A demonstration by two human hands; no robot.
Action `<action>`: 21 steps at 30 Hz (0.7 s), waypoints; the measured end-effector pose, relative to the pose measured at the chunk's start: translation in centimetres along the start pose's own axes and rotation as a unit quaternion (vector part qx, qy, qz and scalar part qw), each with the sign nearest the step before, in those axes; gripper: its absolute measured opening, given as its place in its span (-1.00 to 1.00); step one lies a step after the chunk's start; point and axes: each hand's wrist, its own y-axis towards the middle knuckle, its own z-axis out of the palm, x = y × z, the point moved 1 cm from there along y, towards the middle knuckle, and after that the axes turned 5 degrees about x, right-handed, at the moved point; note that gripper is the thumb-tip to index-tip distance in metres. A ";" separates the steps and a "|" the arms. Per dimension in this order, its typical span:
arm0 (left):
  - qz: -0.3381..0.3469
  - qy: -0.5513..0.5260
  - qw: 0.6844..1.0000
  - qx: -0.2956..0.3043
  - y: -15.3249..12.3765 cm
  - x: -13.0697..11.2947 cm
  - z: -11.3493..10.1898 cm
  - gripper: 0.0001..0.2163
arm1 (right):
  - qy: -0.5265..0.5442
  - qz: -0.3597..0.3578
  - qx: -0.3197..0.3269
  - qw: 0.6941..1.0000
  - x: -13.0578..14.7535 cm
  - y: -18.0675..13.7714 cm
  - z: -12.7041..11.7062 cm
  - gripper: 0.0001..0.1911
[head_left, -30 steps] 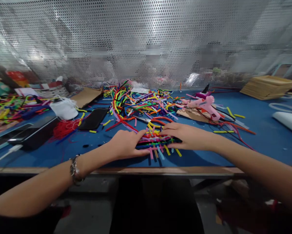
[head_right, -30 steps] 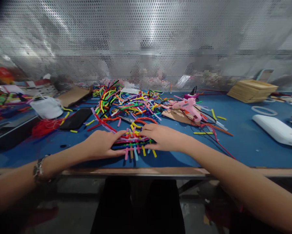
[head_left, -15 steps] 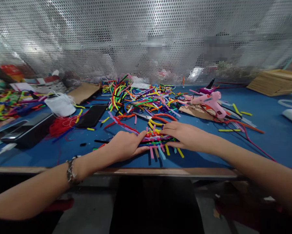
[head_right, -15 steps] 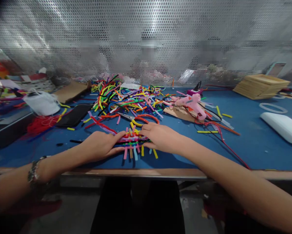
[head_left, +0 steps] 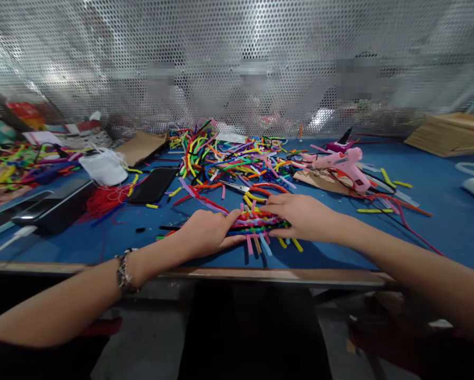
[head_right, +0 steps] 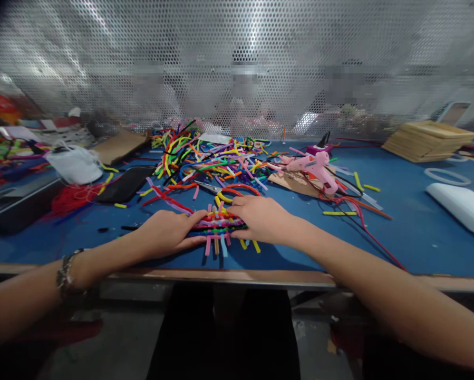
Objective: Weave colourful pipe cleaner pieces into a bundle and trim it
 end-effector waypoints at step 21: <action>-0.058 0.029 0.997 -0.044 -1.0 1.2 -1.1 -0.43 | 0.244 0.022 -0.136 0.960 -1.4 -3.3 -1.8 -0.42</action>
